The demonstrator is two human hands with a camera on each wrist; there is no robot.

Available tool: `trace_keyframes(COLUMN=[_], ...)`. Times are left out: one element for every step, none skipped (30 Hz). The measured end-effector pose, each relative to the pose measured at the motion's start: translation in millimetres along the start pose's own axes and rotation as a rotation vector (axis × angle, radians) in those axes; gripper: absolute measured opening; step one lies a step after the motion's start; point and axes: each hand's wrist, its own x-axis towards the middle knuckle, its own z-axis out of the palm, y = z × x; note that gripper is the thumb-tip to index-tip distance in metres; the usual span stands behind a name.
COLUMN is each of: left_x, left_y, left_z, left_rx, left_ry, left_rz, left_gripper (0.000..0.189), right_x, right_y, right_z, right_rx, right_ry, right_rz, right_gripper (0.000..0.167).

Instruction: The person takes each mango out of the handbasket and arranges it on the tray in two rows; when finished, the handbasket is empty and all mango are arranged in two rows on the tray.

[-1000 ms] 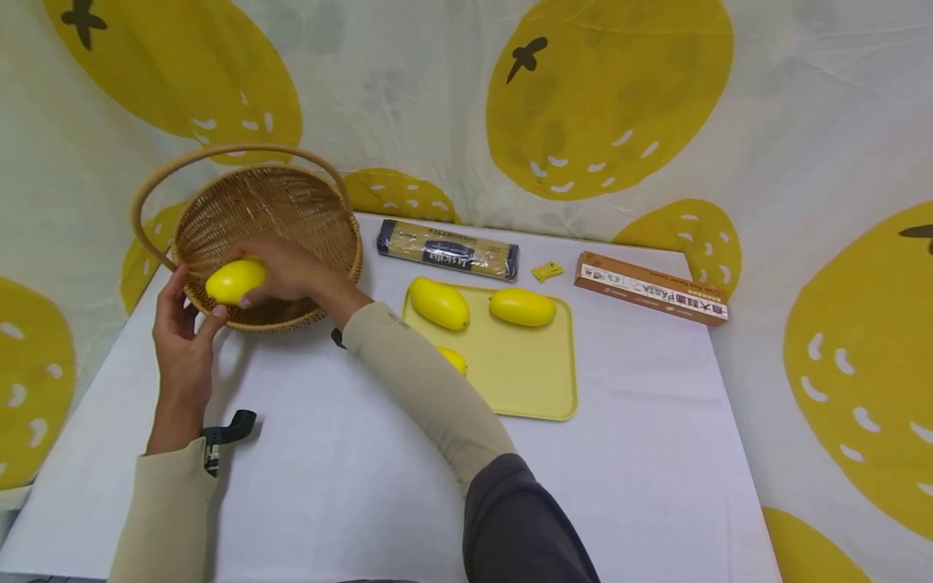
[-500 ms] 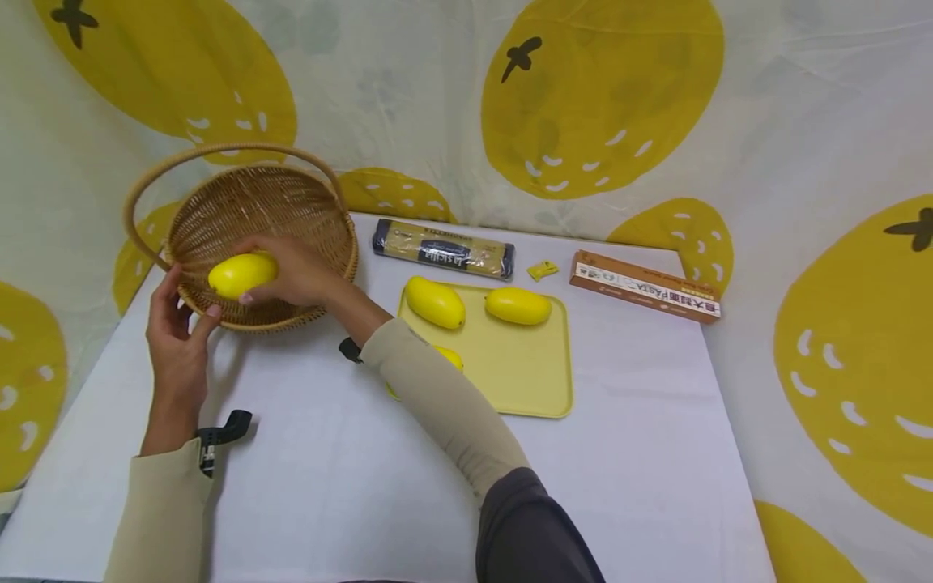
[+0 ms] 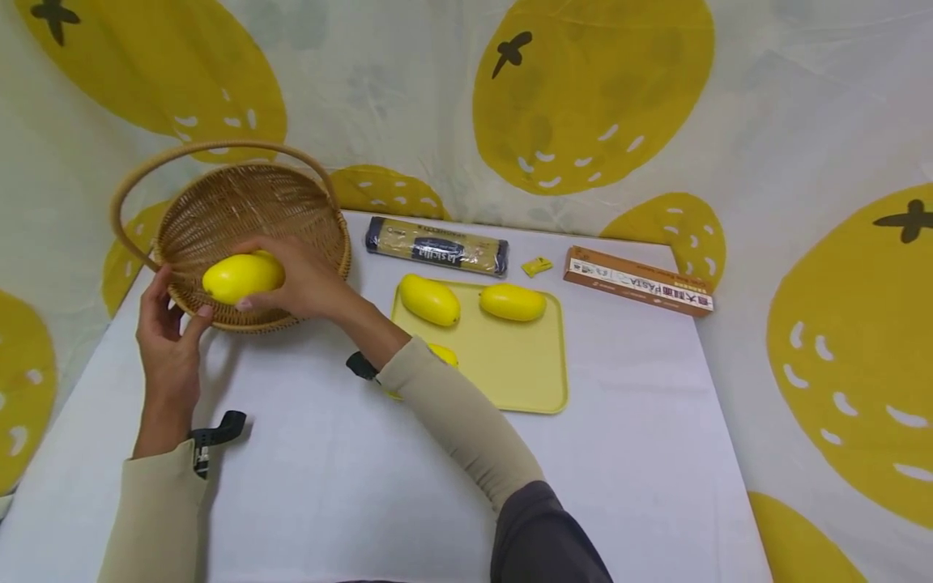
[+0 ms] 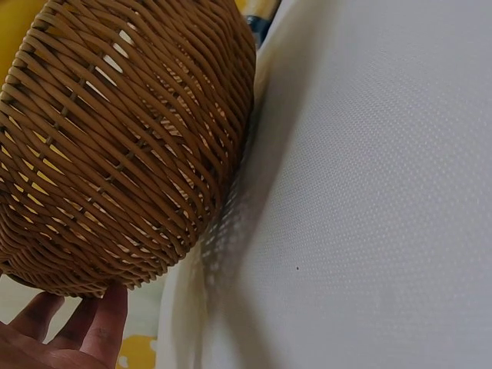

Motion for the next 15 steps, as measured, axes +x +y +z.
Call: trace_keyframes(left_x=[0.1, 0.0, 0.0, 0.1, 0.1, 0.2, 0.1, 0.1, 0.1, 0.1, 0.1, 0.1, 0.0, -0.1, -0.3], left_y=[-0.2, -0.4, -0.5, -0.6, -0.7, -0.9, -1.0, -1.0, -1.0, -1.0, -1.1, -1.0, -0.8, -0.7, -0.5], left_z=[-0.4, -0.6, -0.8, -1.0, -1.1, -1.3, -1.4, -1.5, -1.5, -1.5, -1.7, -1.8, -1.9, -2.0, -2.0], left_rx=[-0.002, -0.006, -0.006, -0.006, -0.004, -0.004, 0.000, 0.005, 0.013, 0.016, 0.017, 0.016, 0.017, 0.014, 0.011], left_ry=[0.001, 0.001, 0.000, -0.002, -0.003, -0.004, -0.005, -0.006, -0.006, -0.006, -0.006, -0.006, -0.007, -0.007, -0.008], left_rz=[0.001, 0.002, 0.002, 0.005, 0.007, 0.009, 0.009, 0.009, 0.010, 0.010, 0.008, 0.007, 0.007, 0.008, 0.009], left_gripper=[0.075, 0.075, 0.075, 0.075, 0.075, 0.075, 0.075, 0.075, 0.075, 0.075, 0.075, 0.075, 0.075, 0.075, 0.075], right_x=[-2.9, -6.2, -9.8, -13.6, -17.3, -21.2, -25.1, -29.1, -33.1, -37.2, -41.2, -45.1, -48.8, -52.5, -55.9], right_y=[-1.1, -2.3, -3.4, -4.2, -5.0, -5.8, -6.7, -7.7, -8.6, -9.3, -10.2, -10.8, -11.2, -11.4, -11.5], right_z=[-0.6, -1.3, -2.2, -3.3, -4.5, -5.9, -7.3, -8.7, -10.2, -11.7, -13.1, -14.3, -15.3, -16.4, -17.4], right_rx=[0.011, 0.024, 0.037, 0.046, 0.048, 0.050, 0.055, 0.056, 0.053, 0.051, 0.052, 0.053, 0.056, 0.061, 0.065], right_ry=[0.006, 0.012, 0.019, 0.026, 0.033, 0.041, 0.047, 0.050, 0.056, 0.058, 0.062, 0.067, 0.070, 0.075, 0.081], right_rz=[-0.005, -0.006, -0.010, -0.011, -0.014, -0.017, -0.022, -0.022, -0.025, -0.020, -0.016, -0.016, -0.014, -0.006, 0.000], right_gripper=[0.072, 0.072, 0.073, 0.073, 0.073, 0.073, 0.073, 0.073, 0.073, 0.073, 0.073, 0.073, 0.072, 0.072, 0.072])
